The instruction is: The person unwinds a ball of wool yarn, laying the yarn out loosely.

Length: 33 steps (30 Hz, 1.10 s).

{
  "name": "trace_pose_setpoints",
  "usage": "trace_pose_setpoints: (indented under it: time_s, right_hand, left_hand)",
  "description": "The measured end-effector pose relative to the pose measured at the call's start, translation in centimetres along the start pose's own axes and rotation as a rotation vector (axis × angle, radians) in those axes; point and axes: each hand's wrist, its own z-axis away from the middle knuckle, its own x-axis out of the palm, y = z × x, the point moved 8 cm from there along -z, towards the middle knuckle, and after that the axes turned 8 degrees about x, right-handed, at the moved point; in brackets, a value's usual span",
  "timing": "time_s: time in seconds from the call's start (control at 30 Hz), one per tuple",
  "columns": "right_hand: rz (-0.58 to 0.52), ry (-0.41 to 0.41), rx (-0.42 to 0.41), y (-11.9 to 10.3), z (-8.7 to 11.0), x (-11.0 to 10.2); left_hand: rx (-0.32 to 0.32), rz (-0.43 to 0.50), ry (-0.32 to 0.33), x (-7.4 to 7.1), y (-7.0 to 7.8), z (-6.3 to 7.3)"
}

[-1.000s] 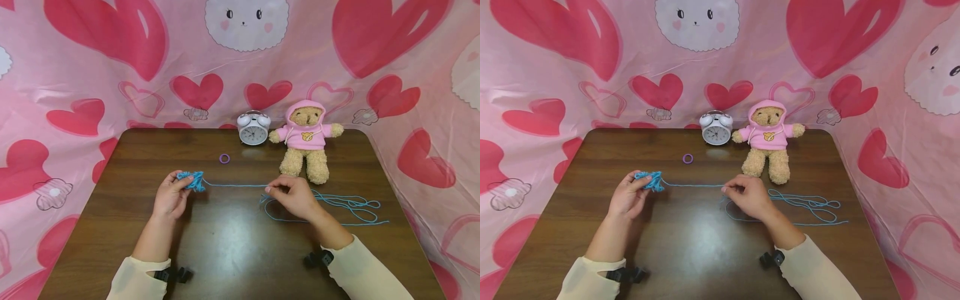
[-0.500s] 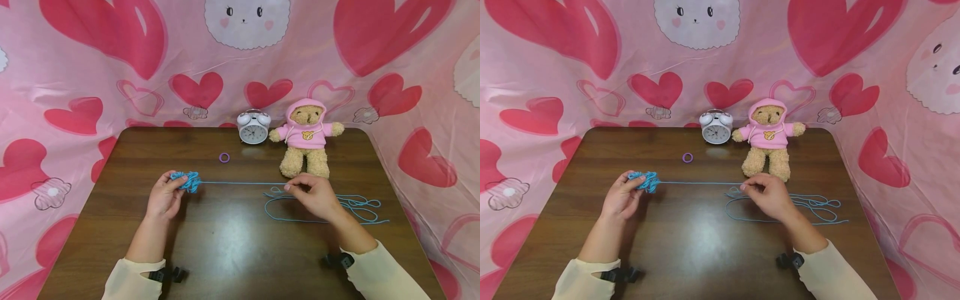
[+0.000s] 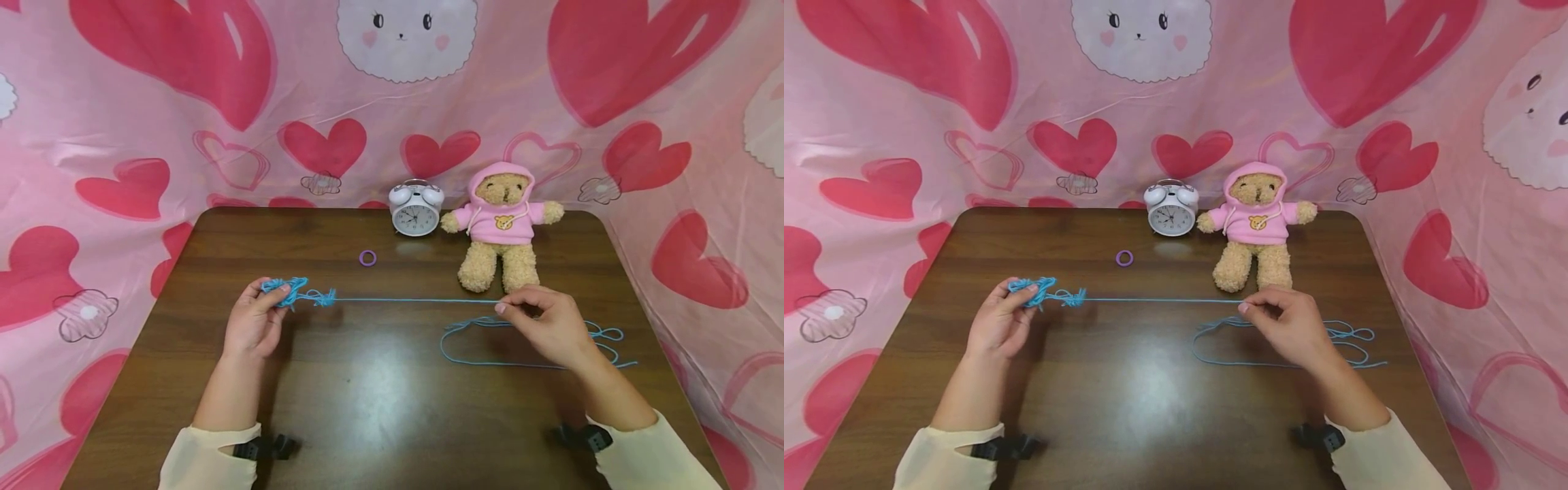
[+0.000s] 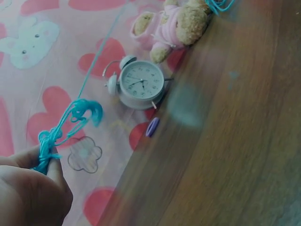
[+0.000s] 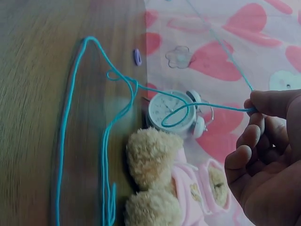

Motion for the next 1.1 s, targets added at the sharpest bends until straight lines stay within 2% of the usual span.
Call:
trace_pose_setpoints:
  time_s: [0.4, 0.7, 0.9, 1.1]
  right_hand:
    - [0.042, 0.077, 0.027, 1.2, 0.9, -3.6]
    - [0.092, 0.122, 0.105, 3.2, 1.6, -6.5]
    - [0.068, 0.163, 0.197, 5.3, 2.4, -9.1]
    - [0.098, 0.215, 0.287, 7.3, 3.5, -11.8]
  left_hand:
    - [0.050, 0.060, 0.036, -1.3, 1.9, -0.2]
    - [0.075, 0.094, 0.069, -2.0, 3.4, -0.3]
    - [0.108, 0.115, 0.060, -2.4, 4.3, -0.5]
    - [0.128, 0.149, 0.059, -2.8, 5.0, -0.6]
